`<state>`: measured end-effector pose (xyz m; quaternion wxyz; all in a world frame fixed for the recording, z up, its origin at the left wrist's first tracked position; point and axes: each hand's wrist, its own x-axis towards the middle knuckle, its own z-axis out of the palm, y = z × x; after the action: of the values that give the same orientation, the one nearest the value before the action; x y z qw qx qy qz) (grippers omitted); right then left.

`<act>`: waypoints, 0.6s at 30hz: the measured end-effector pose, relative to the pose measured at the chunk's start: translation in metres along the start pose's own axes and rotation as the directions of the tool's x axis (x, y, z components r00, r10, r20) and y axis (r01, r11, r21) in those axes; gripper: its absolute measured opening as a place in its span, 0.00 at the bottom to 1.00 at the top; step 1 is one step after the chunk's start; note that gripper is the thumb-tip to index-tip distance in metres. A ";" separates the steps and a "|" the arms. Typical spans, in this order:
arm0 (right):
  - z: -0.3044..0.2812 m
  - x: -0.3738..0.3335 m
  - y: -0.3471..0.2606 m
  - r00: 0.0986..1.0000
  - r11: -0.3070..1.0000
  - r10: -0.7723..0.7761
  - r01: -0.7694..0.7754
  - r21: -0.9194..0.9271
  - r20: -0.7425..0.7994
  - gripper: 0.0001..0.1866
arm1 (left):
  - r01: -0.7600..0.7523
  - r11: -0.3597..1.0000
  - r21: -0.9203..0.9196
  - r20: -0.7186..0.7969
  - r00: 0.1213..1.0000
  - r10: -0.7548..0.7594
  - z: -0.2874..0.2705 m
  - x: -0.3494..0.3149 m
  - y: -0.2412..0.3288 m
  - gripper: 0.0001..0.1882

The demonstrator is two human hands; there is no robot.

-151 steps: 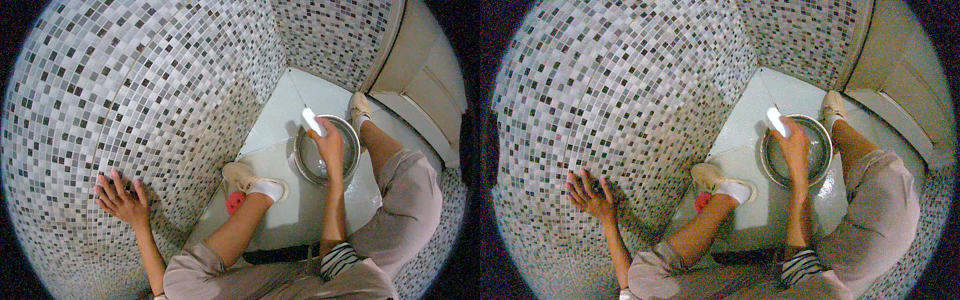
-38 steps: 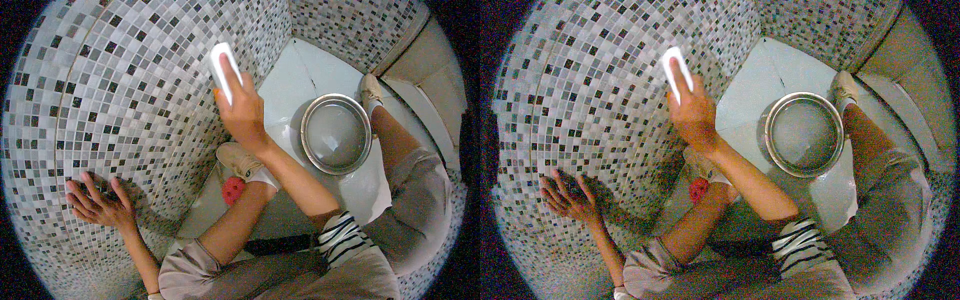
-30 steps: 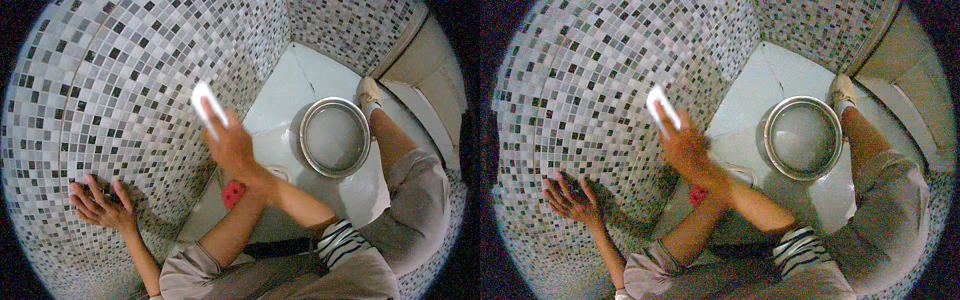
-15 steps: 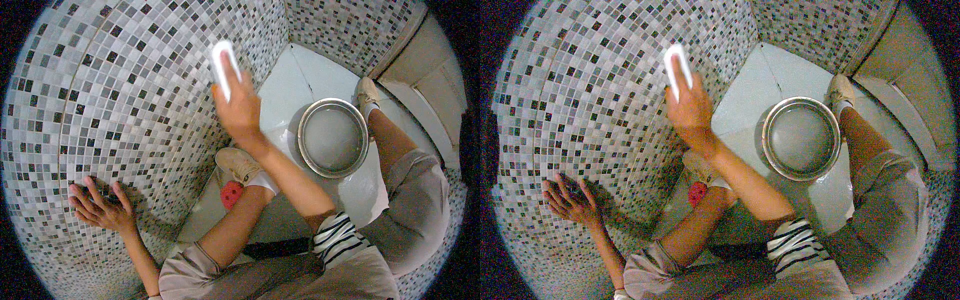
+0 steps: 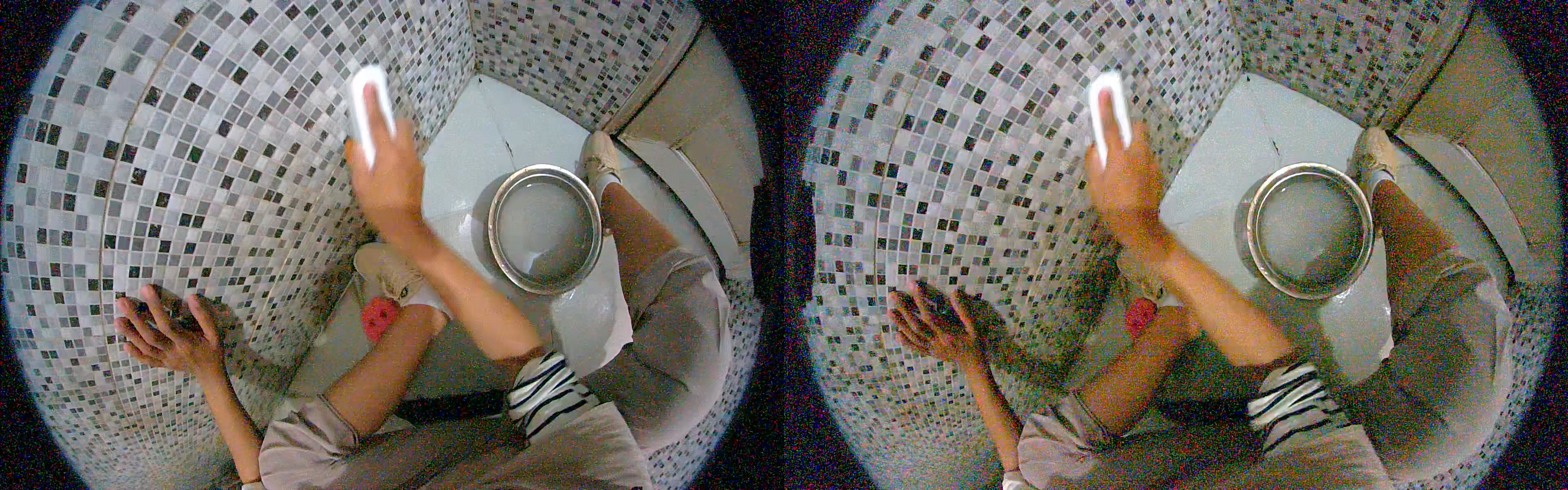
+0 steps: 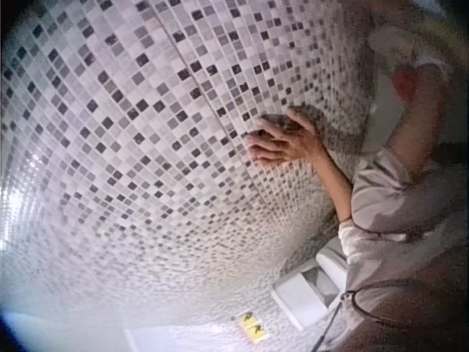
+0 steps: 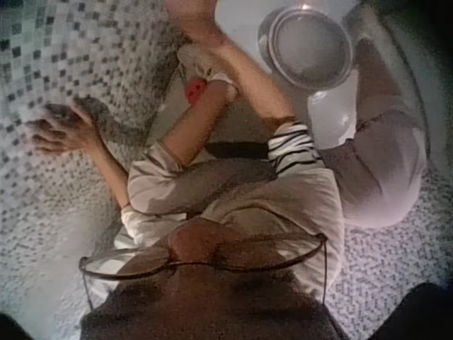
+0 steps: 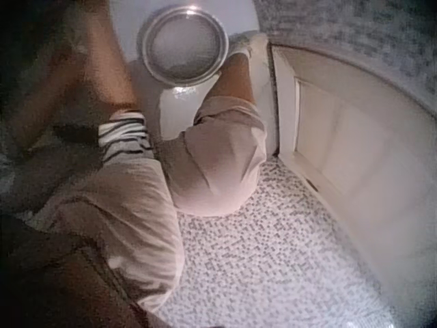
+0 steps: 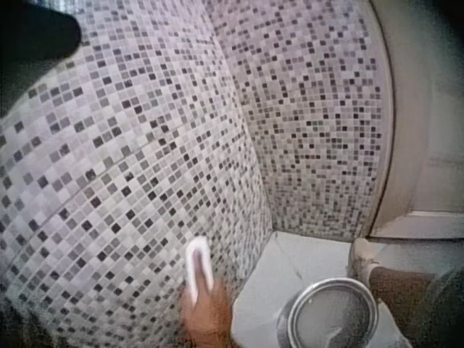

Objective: The person cleans a tiled wall by hand using a white sponge, dipping it into a metal bowl of water on the floor.

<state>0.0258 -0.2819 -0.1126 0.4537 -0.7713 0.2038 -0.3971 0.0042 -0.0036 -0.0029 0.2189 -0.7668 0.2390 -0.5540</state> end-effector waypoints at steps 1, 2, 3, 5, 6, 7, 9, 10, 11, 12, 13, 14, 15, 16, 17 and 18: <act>0.007 -0.027 -0.009 0.997 0.999 -0.002 -0.002 0.048 0.078 0.35 | 0.001 1.000 0.003 -0.001 1.000 -0.001 0.001 -0.002 -0.002 0.29; 0.010 -0.049 -0.015 0.988 0.996 -0.006 -0.009 0.092 0.152 0.36 | 0.004 1.000 0.000 0.002 1.000 -0.004 0.000 -0.002 -0.001 0.29; 0.014 -0.067 -0.016 0.989 0.996 -0.005 -0.008 0.089 0.149 0.36 | 0.007 1.000 -0.005 0.006 1.000 -0.007 0.000 -0.003 0.000 0.29; 0.018 -0.094 -0.013 0.960 0.961 -0.264 0.254 0.109 0.094 0.37 | 0.007 1.000 -0.017 0.016 1.000 -0.006 0.000 -0.003 0.002 0.29; 0.013 -0.076 -0.011 0.953 0.952 -0.287 0.273 0.139 0.097 0.37 | 0.001 1.000 -0.010 0.033 0.999 -0.001 -0.001 -0.005 -0.002 0.29; 0.006 -0.048 -0.008 0.974 0.975 -0.215 0.211 0.066 0.069 0.37 | 0.004 1.000 -0.017 0.038 0.999 -0.003 -0.001 -0.004 0.001 0.29; 0.004 -0.016 -0.004 0.989 0.990 -0.141 0.142 -0.002 0.043 0.37 | 0.010 1.000 0.015 0.032 0.999 -0.010 0.000 -0.004 0.003 0.29; 0.002 -0.007 -0.005 0.993 0.993 -0.117 0.117 0.010 0.026 0.38 | 0.010 1.000 0.019 0.033 0.999 -0.011 0.000 -0.003 0.002 0.29; 0.001 -0.003 -0.007 0.996 0.995 -0.093 0.092 0.023 0.010 0.38 | -0.007 1.000 0.019 0.018 1.000 0.007 0.000 -0.003 0.001 0.29; 0.001 -0.010 -0.015 0.995 0.999 0.018 -0.022 0.036 0.102 0.38 | -0.023 1.000 0.020 -0.003 1.000 0.023 0.001 -0.002 -0.002 0.29; 0.003 -0.031 -0.021 0.995 0.999 0.016 -0.020 0.042 0.097 0.38 | -0.025 0.999 0.024 -0.009 1.000 0.025 0.001 -0.001 -0.003 0.29; 0.006 -0.057 -0.022 0.990 0.997 -0.044 0.035 0.068 0.136 0.37 | -0.021 1.000 0.018 -0.009 1.000 0.021 0.002 -0.001 -0.001 0.29; 0.006 -0.067 -0.022 0.979 0.992 -0.101 0.086 0.094 0.175 0.36 | -0.019 1.000 0.011 -0.005 1.000 0.019 0.002 -0.002 0.001 0.29; 0.009 -0.067 -0.016 0.980 0.991 -0.105 0.090 0.094 0.170 0.36 | -0.020 1.000 0.011 -0.001 1.000 0.020 0.002 -0.003 0.000 0.29; 0.009 -0.066 -0.008 0.969 0.977 -0.197 0.181 0.110 0.151 0.35 | -0.018 1.000 0.011 -0.008 1.000 0.018 0.002 -0.002 0.000 0.29; 0.009 -0.063 -0.002 0.950 0.956 -0.281 0.265 0.129 0.133 0.35 | -0.015 1.000 0.013 -0.005 1.000 0.015 0.001 -0.002 0.000 0.28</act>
<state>-0.0049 -0.2331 -0.1404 0.4500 -0.7937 0.0384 -0.4075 0.0049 -0.0018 -0.0046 0.2277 -0.7619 0.2418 -0.5560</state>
